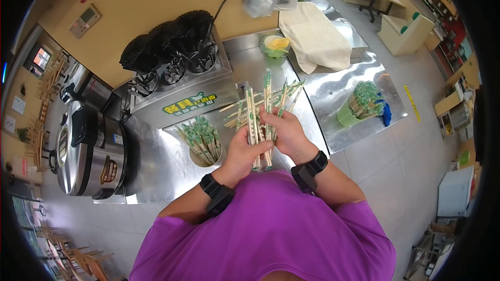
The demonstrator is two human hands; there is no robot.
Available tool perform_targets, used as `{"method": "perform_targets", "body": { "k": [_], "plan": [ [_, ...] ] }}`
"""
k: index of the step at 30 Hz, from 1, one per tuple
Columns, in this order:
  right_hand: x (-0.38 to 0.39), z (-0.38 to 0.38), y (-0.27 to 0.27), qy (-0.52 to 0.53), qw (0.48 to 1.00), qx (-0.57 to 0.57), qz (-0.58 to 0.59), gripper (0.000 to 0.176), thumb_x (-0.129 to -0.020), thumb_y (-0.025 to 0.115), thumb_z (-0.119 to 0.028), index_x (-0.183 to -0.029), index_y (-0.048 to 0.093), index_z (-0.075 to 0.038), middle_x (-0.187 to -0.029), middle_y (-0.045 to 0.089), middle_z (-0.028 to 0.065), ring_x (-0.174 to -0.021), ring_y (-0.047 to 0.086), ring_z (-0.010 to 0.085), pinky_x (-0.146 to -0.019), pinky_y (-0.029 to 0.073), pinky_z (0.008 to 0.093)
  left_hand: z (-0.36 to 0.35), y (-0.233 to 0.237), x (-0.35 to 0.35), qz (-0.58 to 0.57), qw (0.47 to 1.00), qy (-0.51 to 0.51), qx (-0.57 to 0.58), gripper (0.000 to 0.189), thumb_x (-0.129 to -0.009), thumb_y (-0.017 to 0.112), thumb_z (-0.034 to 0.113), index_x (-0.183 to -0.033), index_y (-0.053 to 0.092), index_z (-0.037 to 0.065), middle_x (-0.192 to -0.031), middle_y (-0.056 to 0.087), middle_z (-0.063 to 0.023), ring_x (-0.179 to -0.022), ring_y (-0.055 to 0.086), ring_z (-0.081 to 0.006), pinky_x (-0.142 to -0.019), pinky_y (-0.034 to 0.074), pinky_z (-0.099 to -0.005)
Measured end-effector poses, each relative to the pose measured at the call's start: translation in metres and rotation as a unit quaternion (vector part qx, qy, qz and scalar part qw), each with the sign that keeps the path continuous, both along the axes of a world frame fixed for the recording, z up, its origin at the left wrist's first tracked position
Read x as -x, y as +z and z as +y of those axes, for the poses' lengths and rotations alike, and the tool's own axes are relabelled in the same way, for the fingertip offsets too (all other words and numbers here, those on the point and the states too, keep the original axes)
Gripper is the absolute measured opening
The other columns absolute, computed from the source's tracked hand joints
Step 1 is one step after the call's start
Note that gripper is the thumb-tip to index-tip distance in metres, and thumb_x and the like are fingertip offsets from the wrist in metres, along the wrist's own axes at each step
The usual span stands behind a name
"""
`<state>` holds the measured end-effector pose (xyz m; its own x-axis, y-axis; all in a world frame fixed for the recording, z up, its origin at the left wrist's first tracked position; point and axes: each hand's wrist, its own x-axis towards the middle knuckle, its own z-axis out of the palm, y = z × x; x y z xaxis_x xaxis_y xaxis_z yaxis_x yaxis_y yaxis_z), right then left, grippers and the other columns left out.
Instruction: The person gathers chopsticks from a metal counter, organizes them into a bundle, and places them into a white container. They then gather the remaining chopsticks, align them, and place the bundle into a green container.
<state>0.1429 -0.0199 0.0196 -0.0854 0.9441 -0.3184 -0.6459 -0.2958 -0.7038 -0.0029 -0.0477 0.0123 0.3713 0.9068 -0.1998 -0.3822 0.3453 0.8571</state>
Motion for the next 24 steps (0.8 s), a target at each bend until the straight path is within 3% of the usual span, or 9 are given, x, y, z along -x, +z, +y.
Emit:
{"method": "perform_targets", "body": {
  "k": [5,9,12,14,17,22,24],
  "plan": [
    [-0.005,0.001,0.004,0.016,0.998,-0.004,0.064,0.020,-0.094,0.059,-0.011,-0.111,0.060,-0.001,-0.098,0.064,0.0077,-0.087,0.063,0.0179,-0.077,0.053,0.0332,0.003,-0.004,0.000,-0.017,1.000,0.023,-0.006,0.043,-0.081,0.068,-0.007,-0.121,0.053,0.000,-0.109,0.063,-0.0053,-0.094,0.061,-0.0119,-0.083,0.051,-0.0271],
    [-0.020,0.010,0.015,0.032,0.995,-0.019,0.095,0.021,-0.097,0.053,-0.016,-0.110,0.057,-0.001,-0.102,0.064,0.0109,-0.091,0.064,0.0201,-0.080,0.053,0.0356,0.002,-0.010,0.013,0.065,0.998,-0.009,-0.010,0.047,-0.080,0.069,-0.006,-0.123,0.050,0.000,-0.108,0.062,-0.0060,-0.095,0.061,-0.0137,-0.087,0.050,-0.0285],
    [-0.028,0.014,0.018,0.051,0.991,-0.050,0.109,0.016,-0.096,0.052,-0.010,-0.108,0.058,-0.001,-0.094,0.065,0.0087,-0.083,0.065,0.0191,-0.074,0.055,0.0345,0.001,-0.012,0.015,0.131,0.990,-0.044,-0.010,0.049,-0.079,0.071,-0.004,-0.123,0.051,-0.001,-0.108,0.062,-0.0058,-0.095,0.060,-0.0130,-0.086,0.049,-0.0277],
    [-0.025,0.012,0.022,0.026,0.993,-0.042,0.107,0.017,-0.098,0.053,-0.014,-0.108,0.058,-0.001,-0.094,0.066,0.0099,-0.081,0.066,0.0206,-0.072,0.056,0.0350,0.000,-0.014,0.015,0.141,0.988,-0.050,-0.035,0.048,-0.079,0.073,-0.002,-0.122,0.052,0.000,-0.107,0.062,-0.0057,-0.095,0.059,-0.0127,-0.086,0.049,-0.0277],
    [-0.025,0.012,0.020,0.025,0.993,-0.039,0.108,0.018,-0.099,0.055,-0.016,-0.108,0.057,0.000,-0.094,0.066,0.0107,-0.078,0.067,0.0221,-0.070,0.057,0.0360,0.000,-0.018,0.014,0.143,0.987,-0.051,-0.060,0.045,-0.081,0.071,-0.003,-0.122,0.051,0.000,-0.106,0.061,-0.0065,-0.092,0.061,-0.0138,-0.082,0.052,-0.0287],
    [-0.024,0.017,0.011,0.000,0.995,-0.052,0.089,0.016,-0.096,0.059,-0.011,-0.107,0.057,0.000,-0.095,0.065,0.0106,-0.081,0.067,0.0227,-0.072,0.057,0.0360,-0.005,0.001,0.011,0.044,0.993,-0.089,0.058,0.039,-0.086,0.065,-0.004,-0.121,0.049,0.001,-0.105,0.062,-0.0095,-0.080,0.066,-0.0169,-0.068,0.058,-0.0313],
    [-0.019,0.015,0.013,-0.047,0.997,-0.046,0.026,0.017,-0.094,0.058,-0.008,-0.109,0.057,0.000,-0.096,0.065,0.0099,-0.085,0.066,0.0219,-0.075,0.056,0.0353,-0.005,0.005,0.011,0.018,0.992,-0.097,0.082,0.037,-0.088,0.064,-0.004,-0.122,0.049,0.001,-0.105,0.062,-0.0102,-0.077,0.067,-0.0178,-0.065,0.059,-0.0323]
  ]
}}
